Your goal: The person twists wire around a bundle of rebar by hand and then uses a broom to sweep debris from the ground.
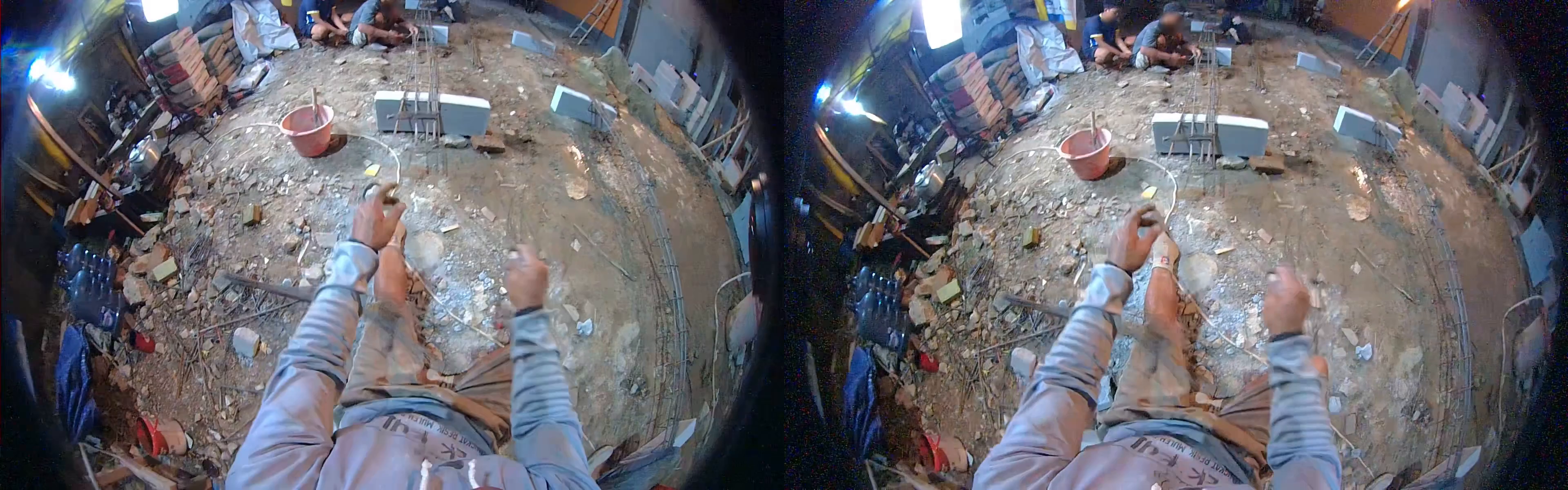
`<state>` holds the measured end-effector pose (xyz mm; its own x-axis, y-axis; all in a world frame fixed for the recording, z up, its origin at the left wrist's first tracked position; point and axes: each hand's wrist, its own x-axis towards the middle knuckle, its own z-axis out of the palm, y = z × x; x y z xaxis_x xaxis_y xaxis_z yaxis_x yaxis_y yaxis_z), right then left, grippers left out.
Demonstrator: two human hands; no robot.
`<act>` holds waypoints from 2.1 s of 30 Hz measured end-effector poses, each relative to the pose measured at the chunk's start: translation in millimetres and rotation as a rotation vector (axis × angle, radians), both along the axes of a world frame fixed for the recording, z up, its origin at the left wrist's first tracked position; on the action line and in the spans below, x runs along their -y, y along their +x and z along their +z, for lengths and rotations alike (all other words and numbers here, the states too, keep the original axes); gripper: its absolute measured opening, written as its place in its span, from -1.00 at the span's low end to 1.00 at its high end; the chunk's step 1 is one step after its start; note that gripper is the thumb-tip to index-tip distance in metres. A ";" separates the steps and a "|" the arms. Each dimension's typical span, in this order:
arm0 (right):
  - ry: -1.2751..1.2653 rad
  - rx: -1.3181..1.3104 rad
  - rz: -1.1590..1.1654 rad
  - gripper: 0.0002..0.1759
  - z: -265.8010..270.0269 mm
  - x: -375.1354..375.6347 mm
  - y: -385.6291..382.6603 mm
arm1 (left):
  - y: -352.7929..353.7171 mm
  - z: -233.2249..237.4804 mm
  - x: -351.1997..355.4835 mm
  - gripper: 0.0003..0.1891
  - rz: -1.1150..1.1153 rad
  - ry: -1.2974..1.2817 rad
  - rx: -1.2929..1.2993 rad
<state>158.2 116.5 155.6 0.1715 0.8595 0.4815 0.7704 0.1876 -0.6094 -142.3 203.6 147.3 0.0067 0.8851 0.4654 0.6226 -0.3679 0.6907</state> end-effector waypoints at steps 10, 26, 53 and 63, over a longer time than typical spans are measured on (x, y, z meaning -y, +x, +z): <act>-0.089 0.076 0.206 -0.78 -24.5 5.6 -49.8 | 18.9 -54.5 72.5 -0.67 0.160 -0.089 0.089; -0.142 0.049 0.287 -0.84 -17.2 21.8 -54.3 | 65.7 -55.8 68.0 -0.60 -0.029 -0.100 -0.165; -0.182 -0.251 0.195 -0.80 -41.0 31.1 -50.8 | 104.6 -50.2 81.4 -0.56 -0.123 -0.044 0.069; -1.006 -0.689 0.618 -0.75 -41.4 58.8 -39.4 | 108.7 -98.3 85.8 -0.55 -0.232 -0.090 -0.009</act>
